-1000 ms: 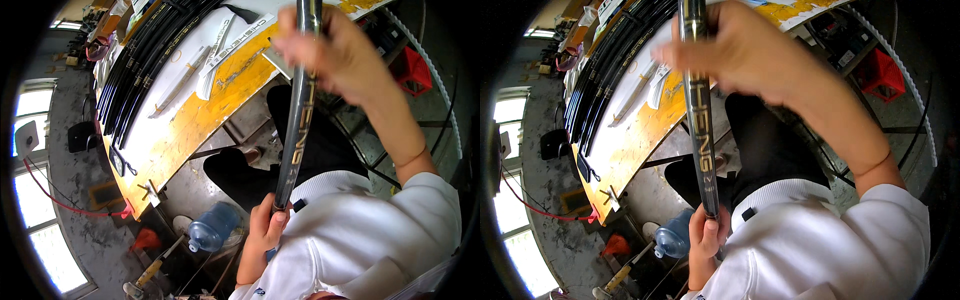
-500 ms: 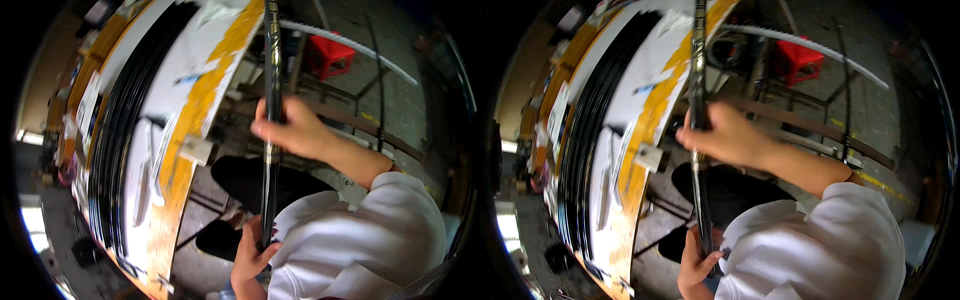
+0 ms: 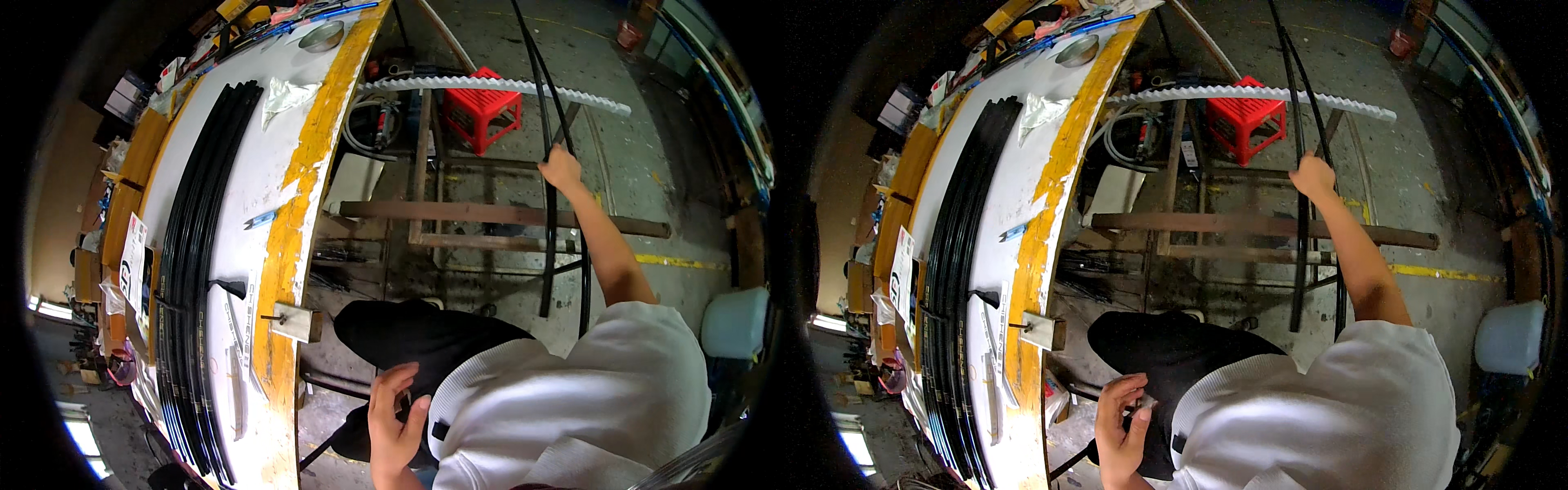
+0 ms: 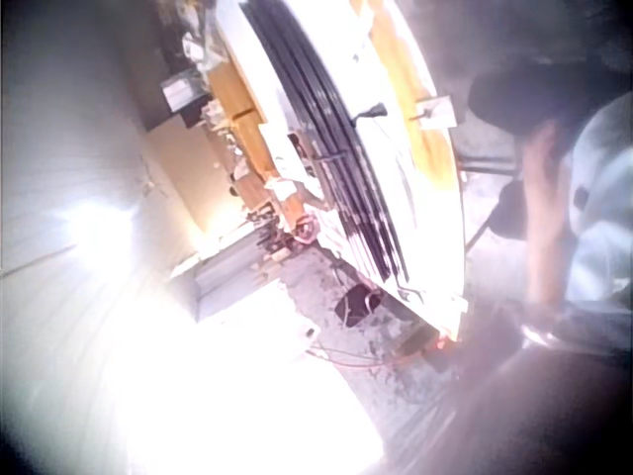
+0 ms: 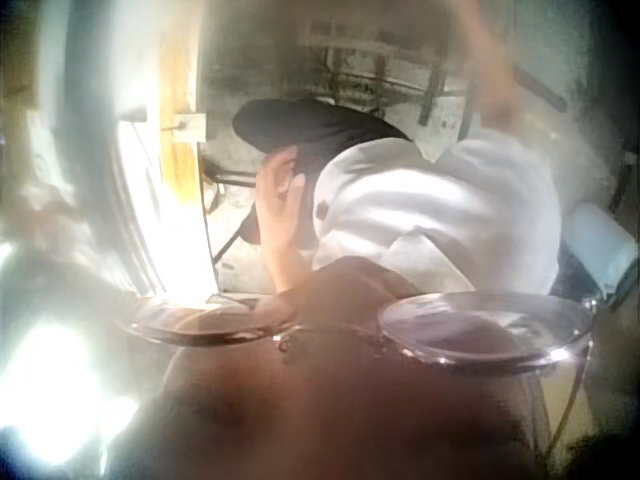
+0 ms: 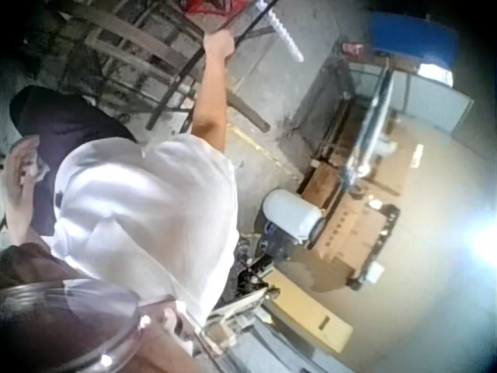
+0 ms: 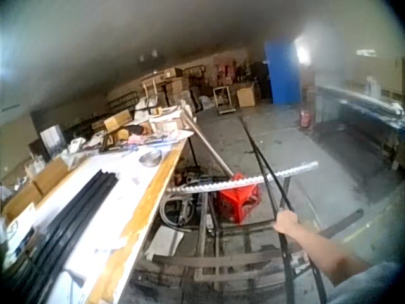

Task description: The person applies gold lettering stickers to a black curved rod, peels backing, aligns, and smooths each segment. They handle multiple rods and sticker strips, pressing the decals firmly along the curved surface.

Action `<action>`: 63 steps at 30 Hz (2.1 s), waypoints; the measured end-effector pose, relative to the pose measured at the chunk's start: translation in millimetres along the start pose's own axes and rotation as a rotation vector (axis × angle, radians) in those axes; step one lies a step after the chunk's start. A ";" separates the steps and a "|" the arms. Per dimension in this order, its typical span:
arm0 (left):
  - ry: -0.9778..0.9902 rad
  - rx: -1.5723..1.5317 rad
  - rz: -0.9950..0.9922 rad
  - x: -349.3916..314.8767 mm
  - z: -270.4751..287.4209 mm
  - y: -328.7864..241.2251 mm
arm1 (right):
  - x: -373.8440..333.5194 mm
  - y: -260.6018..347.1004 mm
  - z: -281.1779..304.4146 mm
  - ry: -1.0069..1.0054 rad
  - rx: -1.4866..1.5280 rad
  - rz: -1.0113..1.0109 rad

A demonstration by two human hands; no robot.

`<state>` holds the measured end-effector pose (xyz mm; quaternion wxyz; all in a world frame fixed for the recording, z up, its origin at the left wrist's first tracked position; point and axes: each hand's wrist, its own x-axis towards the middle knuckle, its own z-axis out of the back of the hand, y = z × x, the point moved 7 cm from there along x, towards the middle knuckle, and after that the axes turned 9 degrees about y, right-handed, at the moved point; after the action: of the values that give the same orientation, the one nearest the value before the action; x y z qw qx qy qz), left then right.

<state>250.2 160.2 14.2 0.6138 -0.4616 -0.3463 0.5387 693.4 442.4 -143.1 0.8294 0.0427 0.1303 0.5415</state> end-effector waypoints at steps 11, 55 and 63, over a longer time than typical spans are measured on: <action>0.085 -0.324 -0.241 15.3 11.2 -57.3 | 7.4 -33.3 -23.4 -0.054 -0.137 -0.074; -0.970 -0.429 0.166 -211.8 141.3 95.0 | -355.8 401.8 31.1 0.023 0.389 1.940; -1.027 0.802 0.167 -175.5 301.1 71.0 | -402.1 418.0 38.5 0.027 0.291 2.175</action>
<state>-83.4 45.8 60.6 0.4511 0.0937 -0.3307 0.8236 180.1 250.8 50.8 -0.1057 0.2262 0.0947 0.9637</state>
